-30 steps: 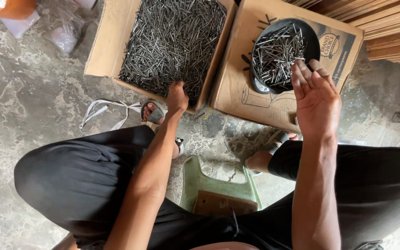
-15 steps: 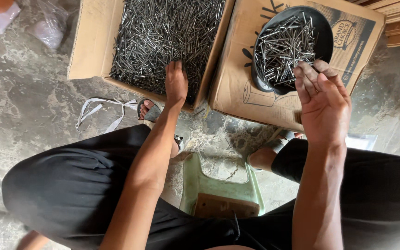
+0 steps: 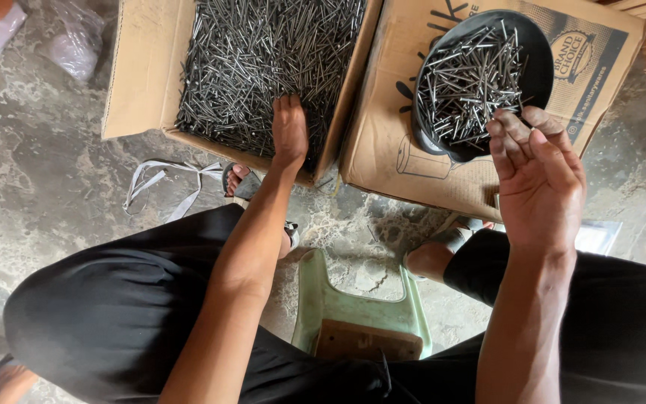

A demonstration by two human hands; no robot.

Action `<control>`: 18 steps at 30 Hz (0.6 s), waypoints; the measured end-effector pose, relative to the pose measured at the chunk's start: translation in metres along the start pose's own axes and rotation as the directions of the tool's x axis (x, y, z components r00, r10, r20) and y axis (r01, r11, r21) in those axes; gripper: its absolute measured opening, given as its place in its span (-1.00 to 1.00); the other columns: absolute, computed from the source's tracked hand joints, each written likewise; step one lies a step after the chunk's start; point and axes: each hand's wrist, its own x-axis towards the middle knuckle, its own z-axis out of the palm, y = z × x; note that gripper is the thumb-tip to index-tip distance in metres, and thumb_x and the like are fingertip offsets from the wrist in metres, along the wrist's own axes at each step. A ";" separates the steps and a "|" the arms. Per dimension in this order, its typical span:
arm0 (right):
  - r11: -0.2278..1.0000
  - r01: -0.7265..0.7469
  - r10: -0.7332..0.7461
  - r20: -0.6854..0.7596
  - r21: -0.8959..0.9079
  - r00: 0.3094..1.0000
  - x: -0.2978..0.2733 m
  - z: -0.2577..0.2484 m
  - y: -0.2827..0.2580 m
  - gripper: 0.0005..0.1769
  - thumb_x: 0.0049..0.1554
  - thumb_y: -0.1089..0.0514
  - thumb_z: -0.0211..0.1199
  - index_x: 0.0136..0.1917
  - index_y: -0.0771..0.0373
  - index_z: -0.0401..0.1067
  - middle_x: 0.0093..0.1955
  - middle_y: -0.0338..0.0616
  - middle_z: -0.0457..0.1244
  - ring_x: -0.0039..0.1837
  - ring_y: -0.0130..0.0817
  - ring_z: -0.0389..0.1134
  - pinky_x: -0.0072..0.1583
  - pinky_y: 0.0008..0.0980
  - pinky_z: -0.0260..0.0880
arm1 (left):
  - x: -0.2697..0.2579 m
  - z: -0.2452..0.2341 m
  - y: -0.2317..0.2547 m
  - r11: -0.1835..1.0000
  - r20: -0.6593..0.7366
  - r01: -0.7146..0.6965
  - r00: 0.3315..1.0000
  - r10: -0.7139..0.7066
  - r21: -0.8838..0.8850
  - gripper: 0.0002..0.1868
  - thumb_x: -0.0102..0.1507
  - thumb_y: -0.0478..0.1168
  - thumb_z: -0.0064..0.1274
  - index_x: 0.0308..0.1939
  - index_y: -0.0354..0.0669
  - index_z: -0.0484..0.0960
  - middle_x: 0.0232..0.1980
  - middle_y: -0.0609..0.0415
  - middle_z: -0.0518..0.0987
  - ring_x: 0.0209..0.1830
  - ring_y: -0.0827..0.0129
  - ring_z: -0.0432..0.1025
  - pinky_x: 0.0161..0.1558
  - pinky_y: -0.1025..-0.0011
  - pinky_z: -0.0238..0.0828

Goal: The person sits on a small stool and transfers nails from a cardboard box into a black bowl placed on another box. They repeatedly pick up handfuls of nails from the box and drop them into the bowl.

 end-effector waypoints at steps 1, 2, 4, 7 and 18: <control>1.000 -0.001 0.001 0.003 0.000 1.000 -0.001 0.001 0.000 -0.79 0.13 0.29 -0.04 0.05 0.31 0.29 0.06 0.09 0.25 0.16 -0.19 0.32 0.23 -0.48 0.38 | -0.001 -0.001 0.000 1.000 -0.002 0.002 1.000 -0.002 0.001 -0.87 0.13 -0.51 -0.06 -0.27 -0.37 0.53 -0.30 -0.10 0.51 -0.33 0.25 0.36 -0.43 0.51 0.47; 1.000 -0.003 0.003 0.001 0.000 1.000 -0.002 0.003 0.000 -0.79 0.13 0.30 -0.05 0.04 0.31 0.30 0.07 0.11 0.25 0.16 -0.19 0.32 0.24 -0.47 0.37 | 0.000 -0.002 0.000 0.990 0.033 0.064 0.998 -0.060 -0.127 -0.85 0.17 -0.49 -0.12 -0.22 -0.34 0.51 -0.26 -0.08 0.48 -0.31 0.26 0.32 -0.37 0.46 0.41; 1.000 -0.004 0.004 0.004 0.001 1.000 -0.002 0.004 0.000 -0.79 0.13 0.31 -0.06 0.04 0.32 0.30 0.08 0.13 0.25 0.16 -0.19 0.32 0.24 -0.47 0.37 | 0.002 -0.004 -0.002 0.960 0.069 0.127 0.991 -0.114 -0.250 -0.82 0.20 -0.47 -0.19 -0.17 -0.31 0.49 -0.23 -0.06 0.46 -0.29 0.26 0.29 -0.30 0.41 0.36; 0.999 -0.019 0.019 0.020 0.031 1.000 -0.001 0.002 0.002 -0.76 0.13 0.32 -0.08 0.07 0.34 0.29 0.10 0.18 0.23 0.16 -0.15 0.31 0.23 -0.45 0.37 | 0.004 -0.005 -0.005 0.961 0.147 0.140 0.983 -0.107 -0.239 -0.76 0.11 -0.50 -0.07 -0.12 -0.39 0.48 -0.18 -0.15 0.51 -0.22 0.16 0.37 -0.18 0.38 0.42; 1.000 -0.024 0.023 0.035 0.019 0.999 -0.004 -0.001 0.002 -0.75 0.13 0.32 -0.10 0.08 0.36 0.27 0.12 0.19 0.22 0.18 -0.12 0.29 0.24 -0.43 0.35 | 0.011 0.002 -0.008 0.949 0.376 0.219 0.918 -0.122 -0.226 -0.82 0.17 -0.35 -0.02 -0.20 -0.43 0.49 -0.17 -0.25 0.47 -0.14 0.01 0.34 -0.16 0.25 0.37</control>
